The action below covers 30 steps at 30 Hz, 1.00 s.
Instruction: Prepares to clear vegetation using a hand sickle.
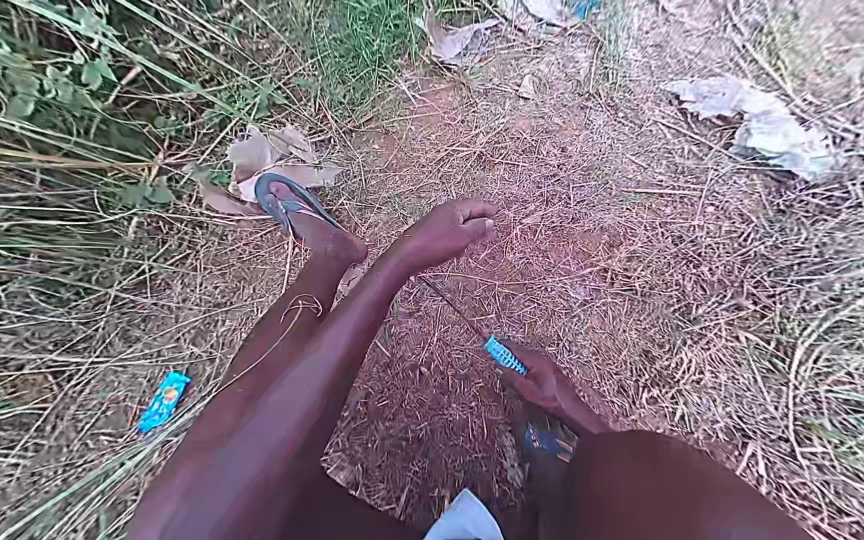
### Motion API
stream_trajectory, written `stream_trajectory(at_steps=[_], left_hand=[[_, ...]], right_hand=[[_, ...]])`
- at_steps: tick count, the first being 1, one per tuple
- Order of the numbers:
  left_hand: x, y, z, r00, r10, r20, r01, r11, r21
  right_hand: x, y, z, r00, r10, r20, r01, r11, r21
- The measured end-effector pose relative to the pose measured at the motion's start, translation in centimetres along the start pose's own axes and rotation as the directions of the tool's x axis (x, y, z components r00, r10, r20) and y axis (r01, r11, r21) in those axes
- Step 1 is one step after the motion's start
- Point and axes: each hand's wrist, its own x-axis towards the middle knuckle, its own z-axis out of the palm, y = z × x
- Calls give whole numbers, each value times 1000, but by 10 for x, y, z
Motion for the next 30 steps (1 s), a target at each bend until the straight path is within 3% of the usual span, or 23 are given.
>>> stream_trajectory(at_steps=[3,6,10,13,16,18,21,24,25,28,30], left_hand=[[-23,-27,-28,996,-49,-73,50,999,10],[-45,-40,-61,984,-98,-148,120,982,145],[-68,-71,-90,993,-93,-72,113,922,370],[-86,-102,-95,984,-175,-10,164,893,420],[-94,-133,-95,977,-213,0,196,899,393],[-95,-144,-97,974,-226,5,210,914,348],[-97,-145,-106,978,-208,-5,197,916,350],[-95,-145,-114,997,-67,-44,78,944,321],[-97,-144,-116,995,-72,-62,88,947,308],[-103,-144,-118,982,-172,-75,186,949,256],[-105,-145,-117,977,-192,-89,208,951,230]], right_hand=[[21,-7,7,996,-17,86,22,998,-56],[48,-19,1,986,5,164,17,992,-129],[89,-32,-30,980,-22,199,56,984,-168],[104,-39,-68,996,19,83,-4,983,-181],[81,-17,-125,977,82,-194,-92,995,-46],[39,2,-160,891,149,-429,-165,986,0],[-42,40,-195,647,201,-736,-212,974,80],[-124,70,-212,367,284,-886,-185,955,230],[-142,69,-215,314,287,-905,-212,950,227],[-163,56,-206,231,254,-939,-262,946,192],[-147,32,-190,297,185,-937,-202,971,128]])
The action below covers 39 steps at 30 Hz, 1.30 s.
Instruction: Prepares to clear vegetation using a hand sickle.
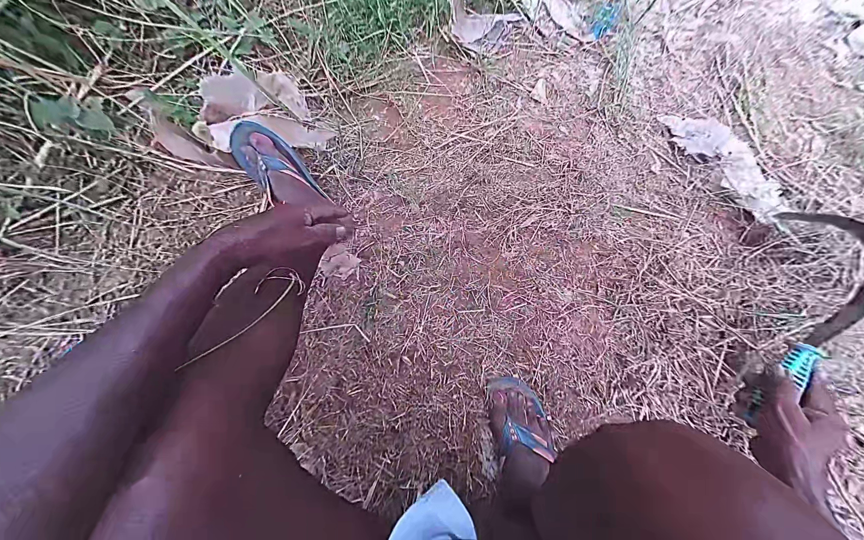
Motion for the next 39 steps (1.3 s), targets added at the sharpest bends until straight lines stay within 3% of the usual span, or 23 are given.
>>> stream_trajectory(at_steps=[2,4,8,11,13,15,18,22,25,28,30,34,39], left_hand=[[0,-1,0,1000,-3,-11,3,1000,-1],[0,-2,0,1000,2,-4,-2,1000,27],[6,-7,7,999,-45,18,43,991,123],[7,-8,13,992,-124,33,118,982,144],[9,-9,15,986,-164,39,156,975,159],[12,-14,18,984,-175,42,165,971,174],[20,-25,19,989,-139,51,126,972,198],[21,-23,17,992,-122,41,111,974,195],[24,-28,20,991,-110,78,92,975,204],[25,-29,17,995,-69,70,55,981,184],[17,-30,16,995,-72,63,62,987,145],[14,-33,15,998,-42,42,36,991,128],[8,-19,17,993,-107,47,100,986,133]], right_hand=[[-14,-25,36,980,-131,153,117,988,96],[-28,-52,88,909,-216,355,155,969,194],[-59,-113,214,641,-253,725,126,966,226],[-73,-157,290,459,-339,821,329,923,198],[-63,-170,319,423,-354,834,450,881,146],[-40,-164,326,461,-326,826,509,859,56],[17,-130,295,612,-282,739,475,878,-58],[59,-64,176,848,-116,517,233,958,-167],[55,-17,73,958,-18,286,93,964,-250],[42,18,1,993,75,95,-55,979,-197],[29,28,-22,994,103,36,-96,981,-169],[2,9,-10,1000,-1,17,2,1000,-20],[-24,-51,80,938,-160,308,108,978,180]])
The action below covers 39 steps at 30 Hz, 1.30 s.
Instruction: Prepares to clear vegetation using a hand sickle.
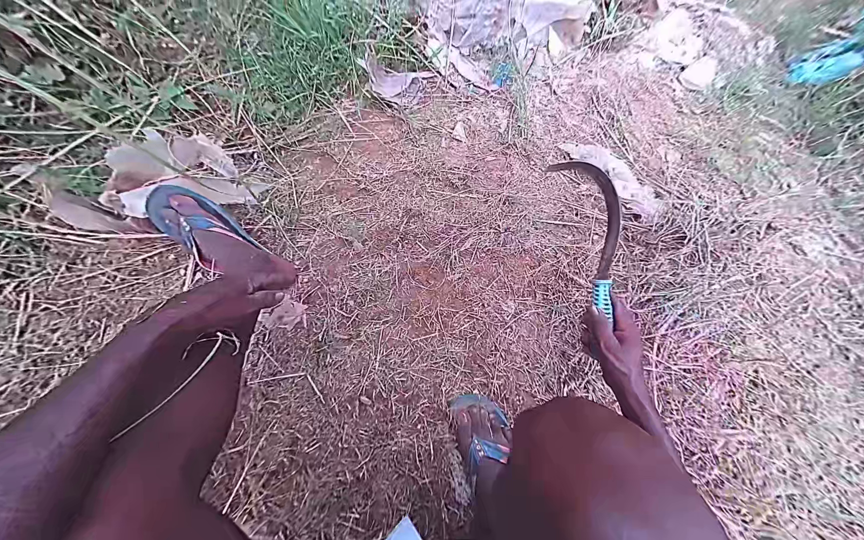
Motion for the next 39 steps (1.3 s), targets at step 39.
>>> stream_trajectory(at_steps=[39], left_hand=[[-37,40,-10,877,473,80,-480,871,110]], right_hand=[[-186,86,-319,847,277,-453,-426,863,-270]])
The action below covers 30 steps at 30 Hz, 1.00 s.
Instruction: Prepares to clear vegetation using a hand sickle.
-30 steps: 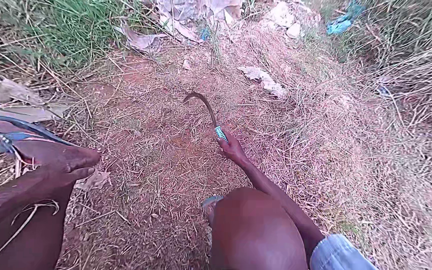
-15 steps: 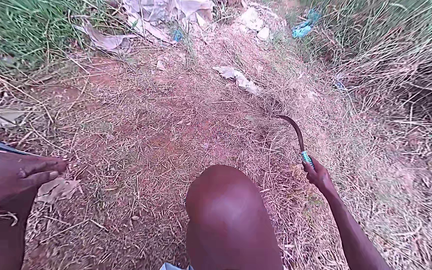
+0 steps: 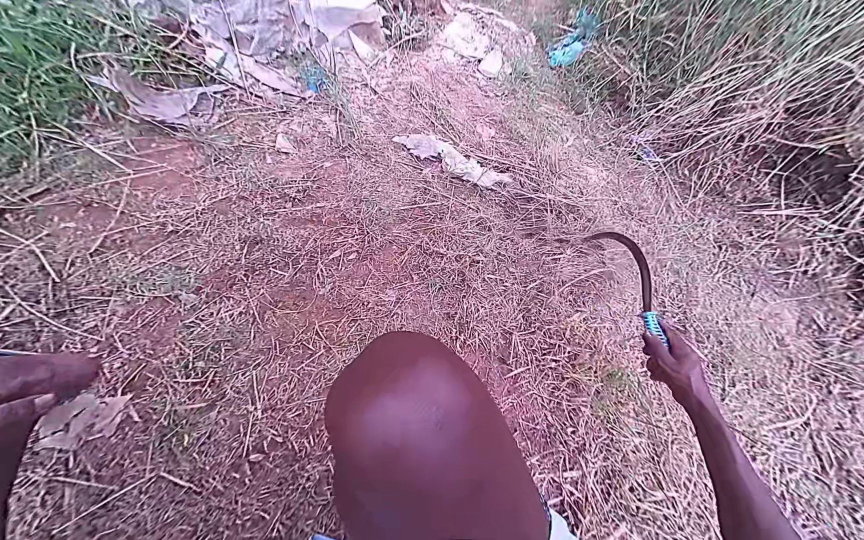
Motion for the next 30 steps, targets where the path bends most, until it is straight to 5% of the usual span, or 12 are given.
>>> stream_trajectory(at_steps=[3,6,7,10,14,17,20,25,30], left_hand=[[3,10,10,971,-237,-12,237,970,50],[17,-102,25,996,69,-61,-59,987,152],[16,-110,26,996,50,-74,-39,989,140],[15,-66,21,958,-285,-41,286,958,8],[9,-65,17,947,-316,-61,313,948,-51],[9,-50,11,921,-385,-57,382,922,-58],[13,-51,8,911,-408,-56,404,913,-59],[12,-74,16,935,-343,-86,345,939,11],[12,-62,15,915,-400,-49,402,915,22]], right_hand=[[-29,-25,37,992,-117,50,109,984,141],[-45,-69,93,966,-200,167,148,949,277],[-44,-84,114,948,-226,226,152,941,304],[-26,-132,170,854,-333,401,224,929,294],[-3,-211,233,683,-475,554,422,877,231],[19,-249,264,621,-494,609,524,839,145],[62,-244,269,689,-443,574,520,853,34],[142,-157,205,939,-212,270,255,957,-136],[136,-94,128,998,-30,49,35,993,-113]])
